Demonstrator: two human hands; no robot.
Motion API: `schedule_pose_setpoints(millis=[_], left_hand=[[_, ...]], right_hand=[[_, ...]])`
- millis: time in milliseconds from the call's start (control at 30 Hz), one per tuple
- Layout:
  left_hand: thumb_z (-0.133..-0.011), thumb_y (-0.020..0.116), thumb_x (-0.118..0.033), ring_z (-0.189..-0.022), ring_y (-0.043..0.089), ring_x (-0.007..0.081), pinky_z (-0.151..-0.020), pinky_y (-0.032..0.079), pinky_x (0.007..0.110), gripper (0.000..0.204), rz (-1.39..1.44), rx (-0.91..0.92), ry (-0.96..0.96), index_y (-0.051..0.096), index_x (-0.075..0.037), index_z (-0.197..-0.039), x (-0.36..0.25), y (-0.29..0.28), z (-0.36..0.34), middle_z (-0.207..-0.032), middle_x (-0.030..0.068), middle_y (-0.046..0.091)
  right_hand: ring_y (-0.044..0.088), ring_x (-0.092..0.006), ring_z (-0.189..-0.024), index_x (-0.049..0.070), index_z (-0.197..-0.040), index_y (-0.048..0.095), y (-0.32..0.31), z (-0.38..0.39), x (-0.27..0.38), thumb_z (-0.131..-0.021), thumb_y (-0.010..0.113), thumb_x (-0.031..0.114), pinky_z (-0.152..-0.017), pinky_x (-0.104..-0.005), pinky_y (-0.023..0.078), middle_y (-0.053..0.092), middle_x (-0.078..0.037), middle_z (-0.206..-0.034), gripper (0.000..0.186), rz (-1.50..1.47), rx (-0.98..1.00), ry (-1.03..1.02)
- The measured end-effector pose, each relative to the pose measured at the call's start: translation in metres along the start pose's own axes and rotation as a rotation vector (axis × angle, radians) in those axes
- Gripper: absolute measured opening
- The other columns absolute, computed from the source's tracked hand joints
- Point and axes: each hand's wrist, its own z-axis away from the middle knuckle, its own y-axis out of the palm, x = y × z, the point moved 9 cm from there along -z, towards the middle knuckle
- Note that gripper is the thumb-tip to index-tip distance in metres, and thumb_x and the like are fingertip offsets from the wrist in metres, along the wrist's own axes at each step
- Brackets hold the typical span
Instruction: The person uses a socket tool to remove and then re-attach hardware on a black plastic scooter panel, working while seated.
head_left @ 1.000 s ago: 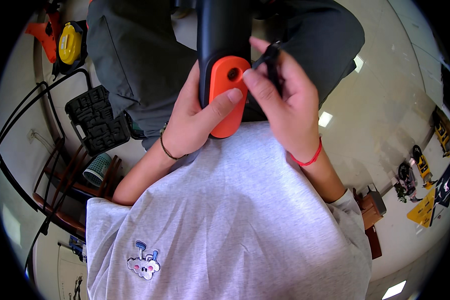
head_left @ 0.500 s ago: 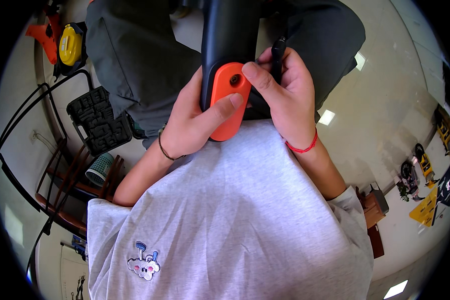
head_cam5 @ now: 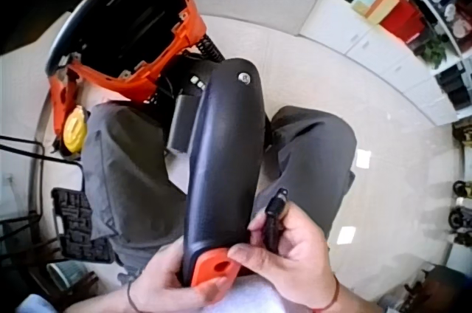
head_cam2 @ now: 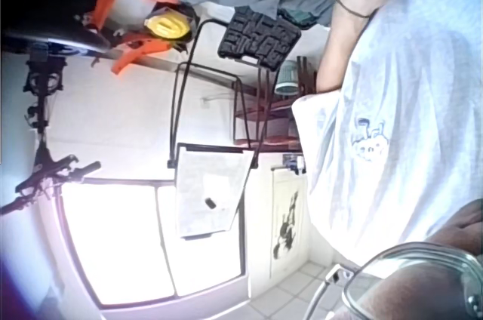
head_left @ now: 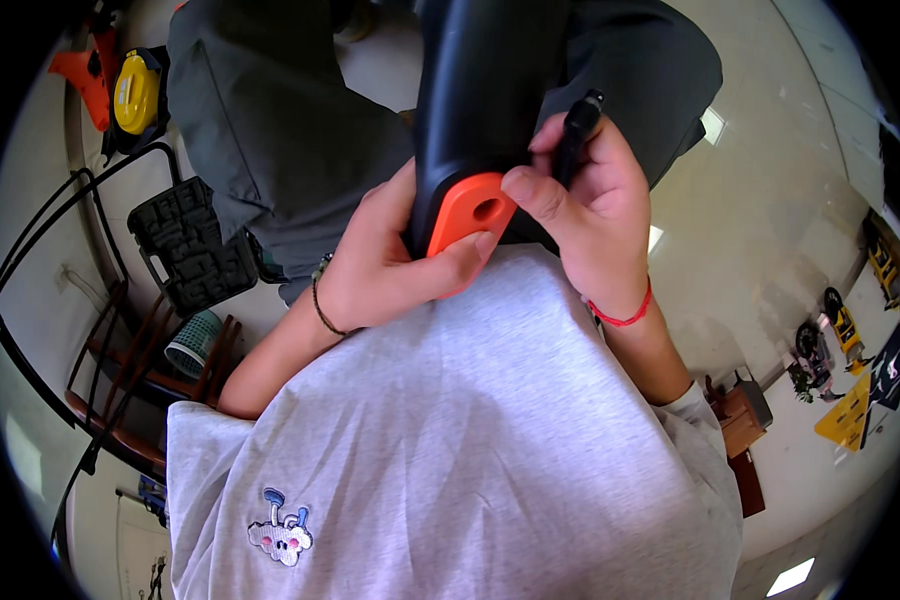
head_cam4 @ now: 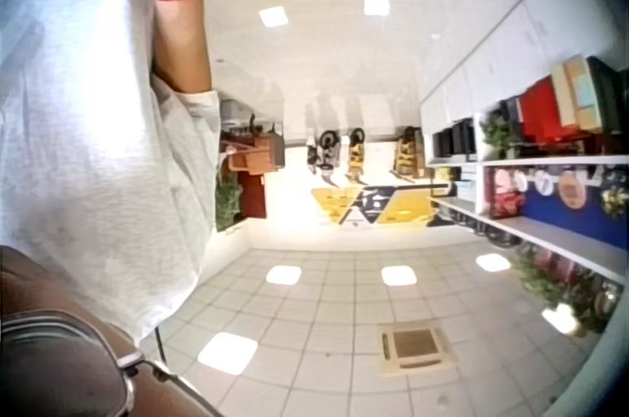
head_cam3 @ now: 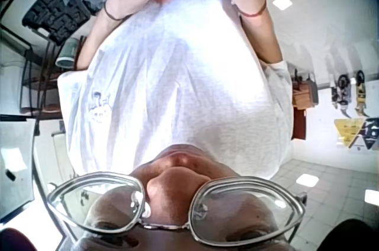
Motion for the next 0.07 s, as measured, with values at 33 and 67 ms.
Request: schedule_pose_setpoints(millis=[33,67], left_hand=[[-0.079,0.065,-0.011,-0.077,0.055,0.008,-0.071,0.046,0.024,0.039,0.004,-0.001,0.007,0.05,0.001,-0.113,-0.0014,0.0019,-0.0004,-0.086,0.0022,0.06],[-0.08,0.064,-0.012,-0.079,0.055,0.008,-0.072,0.046,0.024,0.039,0.037,-0.034,-0.004,0.049,0.0,-0.114,-0.0007,0.0006,-0.0022,-0.088,0.0035,0.059]], right_hand=[[0.047,-0.0051,-0.07,0.002,-0.099,0.052,-0.0008,0.0006,0.004,-0.081,0.071,0.005,-0.065,-0.0189,0.041,0.052,0.002,-0.082,0.026,0.023,-0.021,-0.001],[0.047,-0.0051,-0.07,0.002,-0.099,0.052,0.0008,-0.0019,0.0056,-0.081,0.071,0.005,-0.065,-0.0189,0.041,0.052,0.002,-0.082,0.026,0.024,-0.013,-0.006]])
